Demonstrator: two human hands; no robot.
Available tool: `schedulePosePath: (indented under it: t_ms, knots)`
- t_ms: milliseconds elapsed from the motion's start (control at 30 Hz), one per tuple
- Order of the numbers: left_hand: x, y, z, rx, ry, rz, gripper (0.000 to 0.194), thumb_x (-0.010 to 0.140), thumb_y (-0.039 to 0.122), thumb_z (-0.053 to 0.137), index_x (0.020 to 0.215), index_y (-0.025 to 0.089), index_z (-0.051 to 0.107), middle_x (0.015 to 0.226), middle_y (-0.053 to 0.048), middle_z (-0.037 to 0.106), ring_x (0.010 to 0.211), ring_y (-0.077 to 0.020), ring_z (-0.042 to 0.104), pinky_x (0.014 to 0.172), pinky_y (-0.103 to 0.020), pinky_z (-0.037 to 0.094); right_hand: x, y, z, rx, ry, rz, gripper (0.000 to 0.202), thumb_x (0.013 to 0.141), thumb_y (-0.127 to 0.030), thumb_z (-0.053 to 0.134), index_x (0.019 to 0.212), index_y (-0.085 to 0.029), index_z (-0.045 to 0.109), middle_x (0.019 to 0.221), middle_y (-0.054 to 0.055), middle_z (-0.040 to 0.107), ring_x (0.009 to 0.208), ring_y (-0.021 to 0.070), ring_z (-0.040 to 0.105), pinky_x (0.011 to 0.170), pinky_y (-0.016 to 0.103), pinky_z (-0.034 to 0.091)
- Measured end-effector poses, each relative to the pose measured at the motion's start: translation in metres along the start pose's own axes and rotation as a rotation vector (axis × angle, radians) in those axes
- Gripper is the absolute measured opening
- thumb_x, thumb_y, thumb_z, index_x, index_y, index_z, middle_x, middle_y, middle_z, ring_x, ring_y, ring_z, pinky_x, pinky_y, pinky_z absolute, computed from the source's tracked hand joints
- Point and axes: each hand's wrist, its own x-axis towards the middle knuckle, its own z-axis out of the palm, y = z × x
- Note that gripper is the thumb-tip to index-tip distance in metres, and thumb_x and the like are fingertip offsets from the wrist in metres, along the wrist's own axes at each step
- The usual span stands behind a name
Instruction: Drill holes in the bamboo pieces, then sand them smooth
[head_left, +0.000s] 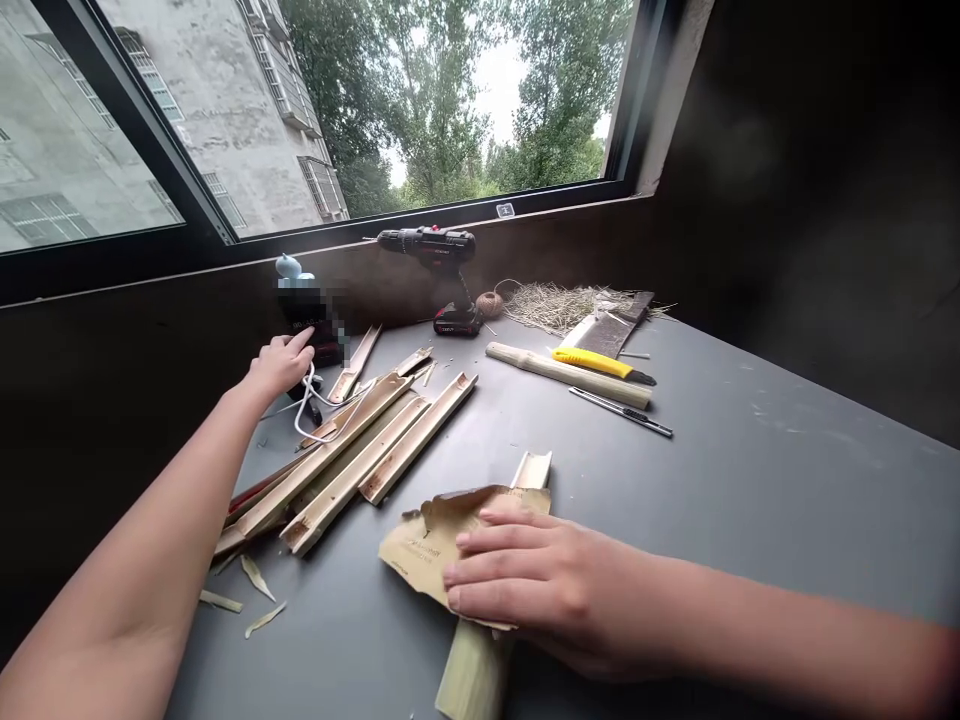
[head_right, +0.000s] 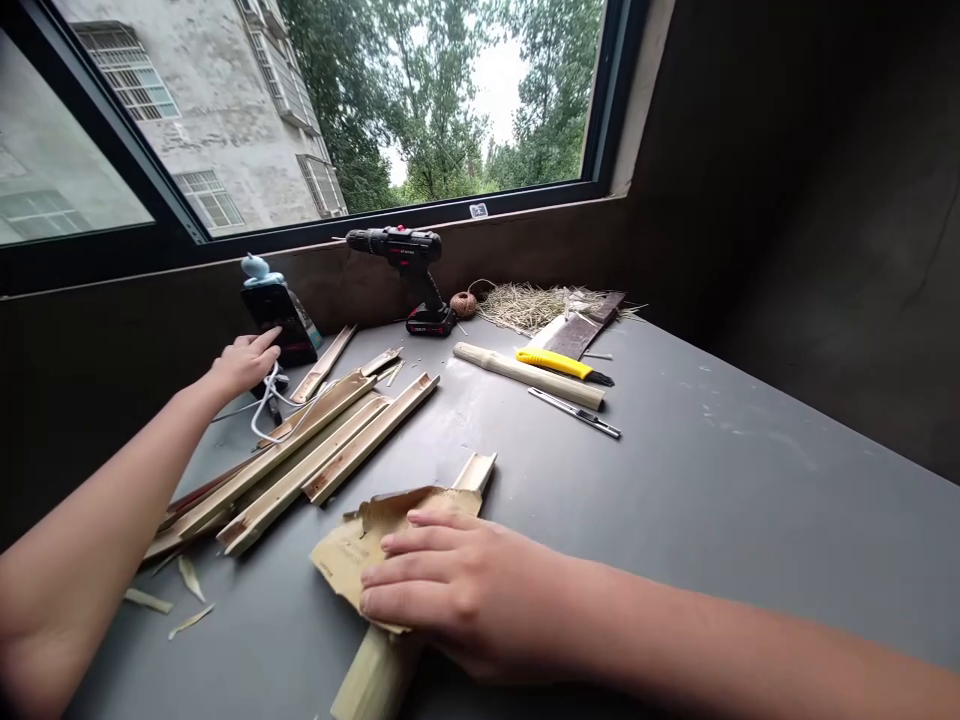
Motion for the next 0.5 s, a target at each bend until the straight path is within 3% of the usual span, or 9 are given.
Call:
schedulePosePath:
  t_ms: [200, 367, 500]
  knots:
    - [-0.009, -0.003, -0.008, 0.004, -0.127, 0.102, 0.042, 0.095, 0.04, 0.059, 0.13, 0.016, 0.057, 0.139, -0.012, 0.052, 0.127, -0.0292, 0.051, 0.106, -0.055, 0.042, 0.002, 0.001, -0.003, -0.069, 0.109, 0.183, 0.028, 0.101, -0.018, 0.044, 0.117, -0.012, 0.066, 0.118, 0.013, 0.072, 0.121, 0.0248, 0.061, 0.109, 0.044, 0.043]
    - [-0.004, 0.002, -0.009, 0.067, -0.194, 0.075, 0.043, 0.095, 0.04, 0.059, 0.13, 0.017, 0.057, 0.139, -0.012, 0.052, 0.125, -0.0291, 0.052, 0.105, -0.054, 0.042, 0.003, -0.01, -0.002, 0.048, -0.044, 0.002, 0.033, 0.097, -0.013, 0.047, 0.126, -0.012, 0.062, 0.131, 0.009, 0.067, 0.13, 0.0207, 0.054, 0.117, 0.035, 0.034]
    - [0.003, 0.007, -0.007, 0.12, -0.21, 0.078, 0.042, 0.094, 0.039, 0.06, 0.129, 0.016, 0.057, 0.135, -0.012, 0.054, 0.123, -0.0283, 0.053, 0.103, -0.054, 0.044, 0.0, 0.0, -0.006, -0.029, 0.017, 0.193, 0.03, 0.102, -0.02, 0.042, 0.12, -0.012, 0.065, 0.12, 0.012, 0.071, 0.125, 0.0232, 0.057, 0.114, 0.044, 0.037]
